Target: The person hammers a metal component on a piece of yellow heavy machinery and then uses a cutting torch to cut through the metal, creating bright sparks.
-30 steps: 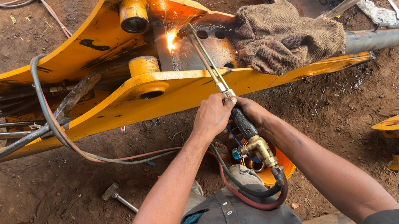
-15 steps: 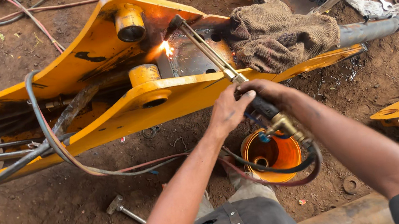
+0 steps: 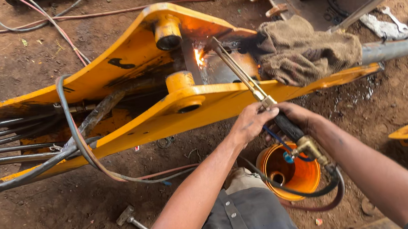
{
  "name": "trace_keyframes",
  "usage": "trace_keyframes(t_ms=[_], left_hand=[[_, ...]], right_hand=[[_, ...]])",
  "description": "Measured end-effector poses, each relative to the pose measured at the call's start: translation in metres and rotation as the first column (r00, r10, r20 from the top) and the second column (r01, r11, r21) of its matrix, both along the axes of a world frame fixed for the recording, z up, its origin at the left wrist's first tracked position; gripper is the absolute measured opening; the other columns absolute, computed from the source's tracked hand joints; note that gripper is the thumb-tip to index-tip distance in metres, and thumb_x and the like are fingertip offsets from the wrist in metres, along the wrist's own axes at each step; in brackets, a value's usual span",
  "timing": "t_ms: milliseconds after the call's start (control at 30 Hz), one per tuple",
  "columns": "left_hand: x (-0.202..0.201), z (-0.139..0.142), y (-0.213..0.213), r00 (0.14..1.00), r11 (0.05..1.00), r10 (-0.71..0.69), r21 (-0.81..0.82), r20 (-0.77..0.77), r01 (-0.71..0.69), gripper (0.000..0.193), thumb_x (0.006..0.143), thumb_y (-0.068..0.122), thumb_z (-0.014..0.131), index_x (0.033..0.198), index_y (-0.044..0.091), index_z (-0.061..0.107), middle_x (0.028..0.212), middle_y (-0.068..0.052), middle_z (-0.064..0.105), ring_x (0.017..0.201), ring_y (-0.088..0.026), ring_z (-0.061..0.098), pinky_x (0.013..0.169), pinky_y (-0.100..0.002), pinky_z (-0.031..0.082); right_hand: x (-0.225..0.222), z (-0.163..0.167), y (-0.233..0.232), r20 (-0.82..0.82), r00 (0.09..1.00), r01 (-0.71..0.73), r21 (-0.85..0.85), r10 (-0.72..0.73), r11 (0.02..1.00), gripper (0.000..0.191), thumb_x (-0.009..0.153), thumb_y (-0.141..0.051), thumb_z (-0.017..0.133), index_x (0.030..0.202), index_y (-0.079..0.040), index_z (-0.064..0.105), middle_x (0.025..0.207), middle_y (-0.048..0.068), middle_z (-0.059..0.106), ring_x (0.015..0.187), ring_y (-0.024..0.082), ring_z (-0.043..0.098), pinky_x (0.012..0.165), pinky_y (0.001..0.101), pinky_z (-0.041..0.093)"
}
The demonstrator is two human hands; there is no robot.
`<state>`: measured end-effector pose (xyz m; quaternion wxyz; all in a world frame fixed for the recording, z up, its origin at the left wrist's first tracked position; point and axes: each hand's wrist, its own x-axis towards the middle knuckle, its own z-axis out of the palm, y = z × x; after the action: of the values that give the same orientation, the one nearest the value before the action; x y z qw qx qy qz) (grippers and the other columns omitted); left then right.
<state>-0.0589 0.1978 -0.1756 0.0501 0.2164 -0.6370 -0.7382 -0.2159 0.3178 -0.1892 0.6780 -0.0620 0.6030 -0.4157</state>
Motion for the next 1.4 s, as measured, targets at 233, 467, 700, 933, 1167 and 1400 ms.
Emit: trace_keyframes(t_ms=[233,467,700,933,1167,1400], left_hand=[[-0.018,-0.012,-0.003,0.994,0.994,0.054,0.088,0.096,-0.063,0.042,0.088,0.035,0.073,0.114,0.002,0.071,0.104,-0.012,0.074,0.095,-0.019,0.068,0.086,-0.035,0.053],[-0.042,-0.033,-0.003,0.995,0.96,0.051,0.271,0.089,-0.073,0.036,0.091,0.027,0.071,0.113,-0.002,0.07,0.098,-0.014,0.075,0.086,-0.02,0.072,0.08,-0.036,0.059],[-0.048,-0.037,-0.009,0.997,0.946,0.034,0.32,0.074,-0.056,0.032,0.096,0.023,0.068,0.114,-0.004,0.069,0.097,-0.014,0.075,0.083,-0.02,0.074,0.076,-0.033,0.061],[-0.043,-0.032,-0.01,0.995,0.942,0.028,0.331,0.101,-0.06,0.033,0.097,0.024,0.065,0.114,-0.004,0.069,0.097,-0.015,0.075,0.083,-0.021,0.074,0.076,-0.034,0.062],[-0.047,-0.037,-0.008,0.997,0.945,0.022,0.325,0.079,-0.046,0.032,0.097,0.022,0.064,0.113,-0.005,0.069,0.098,-0.016,0.075,0.084,-0.022,0.076,0.078,-0.034,0.063],[-0.044,-0.037,-0.009,0.997,0.933,0.027,0.355,0.075,-0.052,0.03,0.097,0.02,0.063,0.112,-0.005,0.069,0.096,-0.015,0.075,0.083,-0.023,0.076,0.077,-0.035,0.063]], right_hand=[[-0.01,0.009,0.004,0.0,0.999,-0.039,0.001,0.039,0.999,0.043,0.099,-0.033,0.047,0.122,0.002,0.056,0.1,0.021,0.073,0.069,0.035,0.076,0.052,0.0417,0.064],[-0.023,0.012,0.001,0.003,0.996,-0.089,-0.048,0.09,0.995,0.041,0.095,-0.029,0.048,0.12,0.001,0.057,0.097,0.023,0.072,0.068,0.035,0.076,0.052,0.0436,0.065],[-0.027,0.007,0.005,0.04,0.998,-0.053,-0.031,0.054,0.998,0.044,0.096,-0.031,0.049,0.119,0.006,0.061,0.094,0.024,0.073,0.065,0.032,0.075,0.049,0.0415,0.064],[-0.028,0.005,0.003,0.071,0.996,-0.058,-0.058,0.062,0.997,0.044,0.097,-0.031,0.052,0.118,0.008,0.059,0.091,0.025,0.071,0.065,0.033,0.076,0.05,0.0416,0.065],[-0.025,0.012,0.002,-0.016,0.996,-0.085,-0.033,0.085,0.996,0.043,0.096,-0.028,0.05,0.119,0.006,0.059,0.094,0.023,0.072,0.067,0.033,0.077,0.05,0.0425,0.065],[-0.025,0.01,0.001,-0.012,0.995,-0.104,-0.057,0.104,0.993,0.042,0.096,-0.028,0.05,0.119,0.006,0.059,0.094,0.024,0.072,0.066,0.033,0.076,0.05,0.042,0.065]])
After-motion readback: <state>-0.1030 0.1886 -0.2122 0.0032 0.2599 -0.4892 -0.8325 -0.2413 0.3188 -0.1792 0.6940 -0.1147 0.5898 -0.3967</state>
